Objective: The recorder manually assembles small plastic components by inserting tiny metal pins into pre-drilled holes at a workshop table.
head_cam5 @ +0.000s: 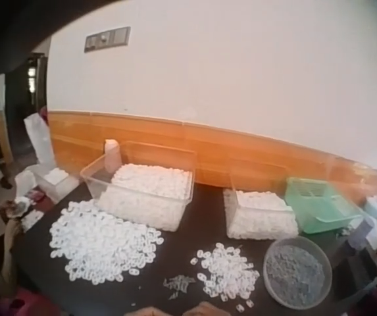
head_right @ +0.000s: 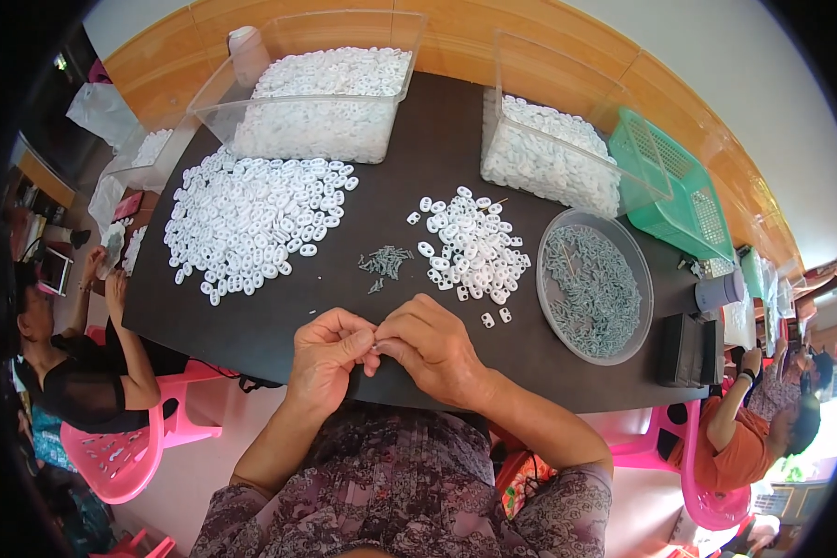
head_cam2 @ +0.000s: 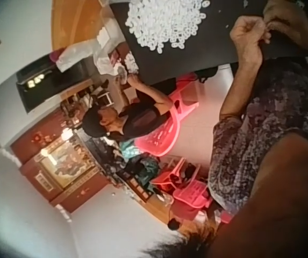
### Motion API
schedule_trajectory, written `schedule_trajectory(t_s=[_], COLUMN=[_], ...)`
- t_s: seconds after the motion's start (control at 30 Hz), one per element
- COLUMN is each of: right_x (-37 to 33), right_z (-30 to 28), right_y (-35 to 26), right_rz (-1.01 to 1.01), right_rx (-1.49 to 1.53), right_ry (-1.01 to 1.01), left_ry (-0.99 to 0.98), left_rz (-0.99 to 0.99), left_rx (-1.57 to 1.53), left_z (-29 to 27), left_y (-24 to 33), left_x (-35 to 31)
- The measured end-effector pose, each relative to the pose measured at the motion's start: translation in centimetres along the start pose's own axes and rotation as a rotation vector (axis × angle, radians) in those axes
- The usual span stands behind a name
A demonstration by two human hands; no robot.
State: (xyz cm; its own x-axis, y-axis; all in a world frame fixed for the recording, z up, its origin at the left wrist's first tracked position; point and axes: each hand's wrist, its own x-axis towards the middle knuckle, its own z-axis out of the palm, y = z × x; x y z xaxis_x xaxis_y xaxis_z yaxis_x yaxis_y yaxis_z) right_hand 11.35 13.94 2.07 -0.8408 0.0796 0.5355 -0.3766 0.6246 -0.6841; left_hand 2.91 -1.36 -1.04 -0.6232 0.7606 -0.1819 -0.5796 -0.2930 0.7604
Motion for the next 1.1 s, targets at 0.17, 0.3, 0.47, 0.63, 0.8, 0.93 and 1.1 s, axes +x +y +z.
schedule_trajectory(t_s=[0.17, 0.3, 0.47, 0.63, 0.8, 0.93, 1.1], right_x=[-0.3, 0.2, 1.5, 2.2, 2.6, 2.4, 2.0], right_z=[0.0, -0.2, -0.3, 0.0, 0.0, 0.1, -0.3], right_y=[0.1, 2.8, 4.8, 6.6, 7.8, 7.9, 7.7], right_rz=[0.359, 0.399, 0.028, 0.038, 0.035, 0.041, 0.017], right_rx=[0.201, -0.010, -0.557, -0.693, -0.734, -0.728, -0.704], right_ry=[0.010, 0.098, 0.133, 0.121, 0.070, 0.035, 0.042], left_ry=[0.026, 0.009, 0.039, 0.028, 0.028, 0.050, 0.042], left_rz=[0.010, 0.034, 0.035, 0.044, 0.056, 0.055, 0.066], left_rx=[0.037, 0.125, 0.098, 0.121, 0.118, 0.105, 0.096], left_z=[0.4, -0.5, -0.5, -0.5, -0.7, -0.6, -0.5], left_y=[0.4, 0.1, 0.1, 0.0, 0.0, 0.0, -0.1], left_x=[-0.3, -0.4, -0.5, -0.6, -0.7, -0.8, -0.6])
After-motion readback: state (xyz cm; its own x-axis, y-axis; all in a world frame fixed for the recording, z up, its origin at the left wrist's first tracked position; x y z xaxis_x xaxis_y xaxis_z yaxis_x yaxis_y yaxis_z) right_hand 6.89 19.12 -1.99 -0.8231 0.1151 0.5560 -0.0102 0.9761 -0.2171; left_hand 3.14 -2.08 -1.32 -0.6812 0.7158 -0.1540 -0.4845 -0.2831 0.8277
